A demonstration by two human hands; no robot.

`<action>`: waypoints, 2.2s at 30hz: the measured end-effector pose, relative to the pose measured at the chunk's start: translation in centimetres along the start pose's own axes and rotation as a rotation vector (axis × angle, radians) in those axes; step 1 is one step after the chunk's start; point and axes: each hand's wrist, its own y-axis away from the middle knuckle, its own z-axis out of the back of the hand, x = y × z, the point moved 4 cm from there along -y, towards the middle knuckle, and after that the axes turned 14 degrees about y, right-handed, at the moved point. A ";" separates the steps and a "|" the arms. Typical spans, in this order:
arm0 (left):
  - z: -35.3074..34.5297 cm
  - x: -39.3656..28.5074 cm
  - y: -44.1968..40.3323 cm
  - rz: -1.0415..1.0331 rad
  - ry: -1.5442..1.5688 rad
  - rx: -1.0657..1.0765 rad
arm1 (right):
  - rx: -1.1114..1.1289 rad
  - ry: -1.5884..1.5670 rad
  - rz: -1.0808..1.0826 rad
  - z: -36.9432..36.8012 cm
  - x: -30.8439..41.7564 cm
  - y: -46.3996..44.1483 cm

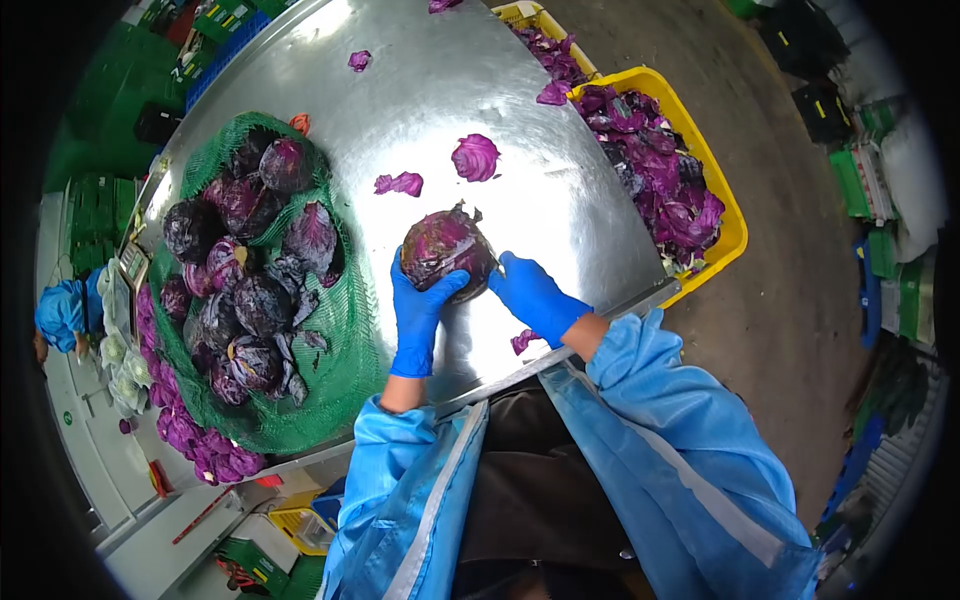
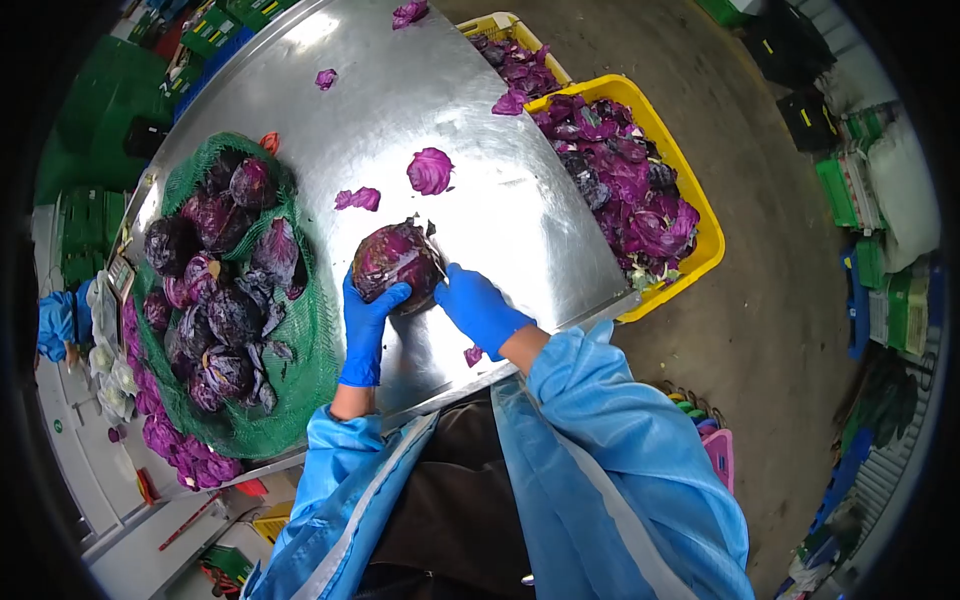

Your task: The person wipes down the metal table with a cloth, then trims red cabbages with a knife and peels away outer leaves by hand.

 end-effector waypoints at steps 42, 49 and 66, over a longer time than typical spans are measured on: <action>-8.5 4.1 1.2 0.107 0.446 -0.236 | -0.200 -0.575 -0.165 1.4 -7.3 5.8; -8.4 3.3 0.5 0.156 0.486 -0.184 | -0.169 -0.755 -0.228 3.6 -7.6 3.2; -9.6 1.3 0.3 0.309 0.284 -0.259 | -0.751 -0.243 -0.141 7.9 -3.9 5.5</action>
